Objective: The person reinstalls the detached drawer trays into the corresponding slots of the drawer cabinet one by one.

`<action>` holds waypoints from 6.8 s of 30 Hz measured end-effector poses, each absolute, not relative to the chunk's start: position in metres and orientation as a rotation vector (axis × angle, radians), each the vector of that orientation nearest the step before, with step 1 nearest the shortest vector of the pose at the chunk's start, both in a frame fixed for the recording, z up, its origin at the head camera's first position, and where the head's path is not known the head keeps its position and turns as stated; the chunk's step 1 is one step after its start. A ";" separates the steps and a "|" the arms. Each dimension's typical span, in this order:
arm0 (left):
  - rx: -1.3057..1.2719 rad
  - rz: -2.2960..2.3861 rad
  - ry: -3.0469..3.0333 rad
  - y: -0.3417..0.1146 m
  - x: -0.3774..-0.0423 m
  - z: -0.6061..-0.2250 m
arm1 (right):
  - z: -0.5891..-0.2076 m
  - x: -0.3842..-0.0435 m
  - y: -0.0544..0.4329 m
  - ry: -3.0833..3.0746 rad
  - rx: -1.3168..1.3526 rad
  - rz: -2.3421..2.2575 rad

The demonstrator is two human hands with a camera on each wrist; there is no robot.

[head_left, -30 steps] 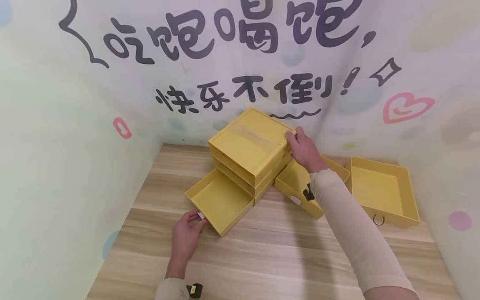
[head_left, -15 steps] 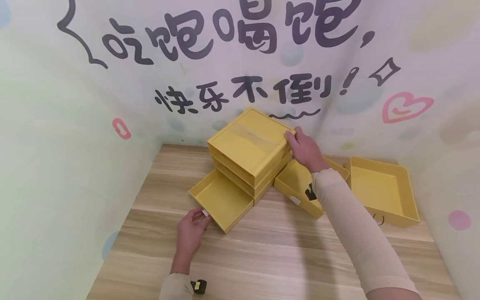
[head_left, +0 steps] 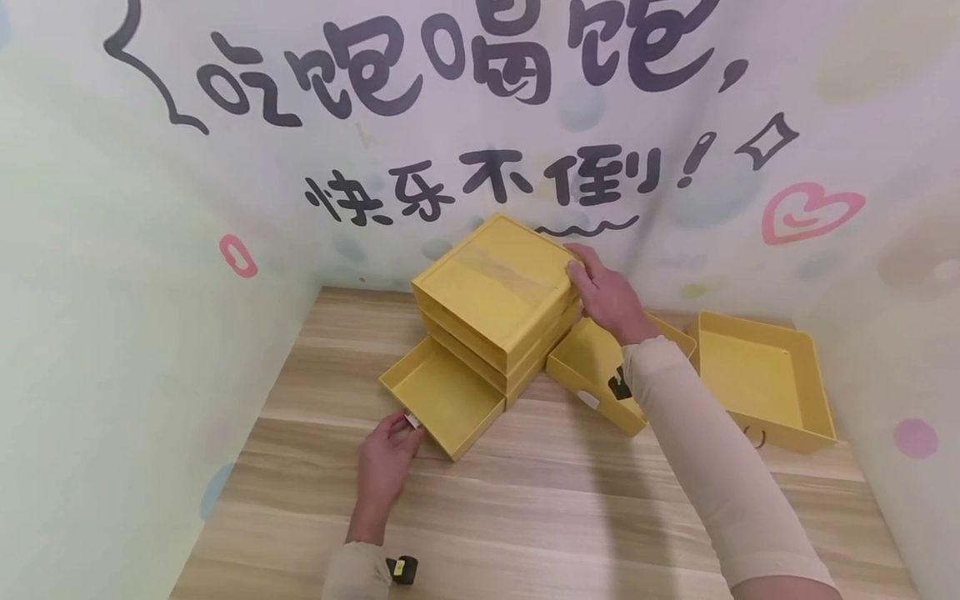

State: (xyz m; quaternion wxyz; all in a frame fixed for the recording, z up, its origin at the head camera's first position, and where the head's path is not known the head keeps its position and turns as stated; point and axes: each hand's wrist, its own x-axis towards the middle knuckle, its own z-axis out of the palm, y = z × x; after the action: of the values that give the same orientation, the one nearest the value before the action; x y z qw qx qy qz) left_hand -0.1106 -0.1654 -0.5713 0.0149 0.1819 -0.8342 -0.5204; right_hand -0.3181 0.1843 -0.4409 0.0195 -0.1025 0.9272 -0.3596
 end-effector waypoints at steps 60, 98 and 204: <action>0.476 -1.437 -2.597 -0.135 -0.140 -0.573 | -0.447 -0.314 0.189 2.846 -0.314 -1.239; 0.436 -1.455 -2.635 -0.123 -0.161 -0.577 | -0.448 -0.314 0.185 2.835 -0.325 -1.242; 0.339 -1.736 -2.592 -0.115 -0.191 -0.577 | -0.449 -0.312 0.182 2.758 -0.271 -1.389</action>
State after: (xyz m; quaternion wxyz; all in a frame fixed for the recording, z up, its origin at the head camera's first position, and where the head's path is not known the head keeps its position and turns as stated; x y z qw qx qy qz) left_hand -0.1914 -0.1150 -0.5767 0.0016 0.1080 -0.8260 -0.5533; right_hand -0.3116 0.1823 -0.4486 0.0206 -0.0875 0.8895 -0.4479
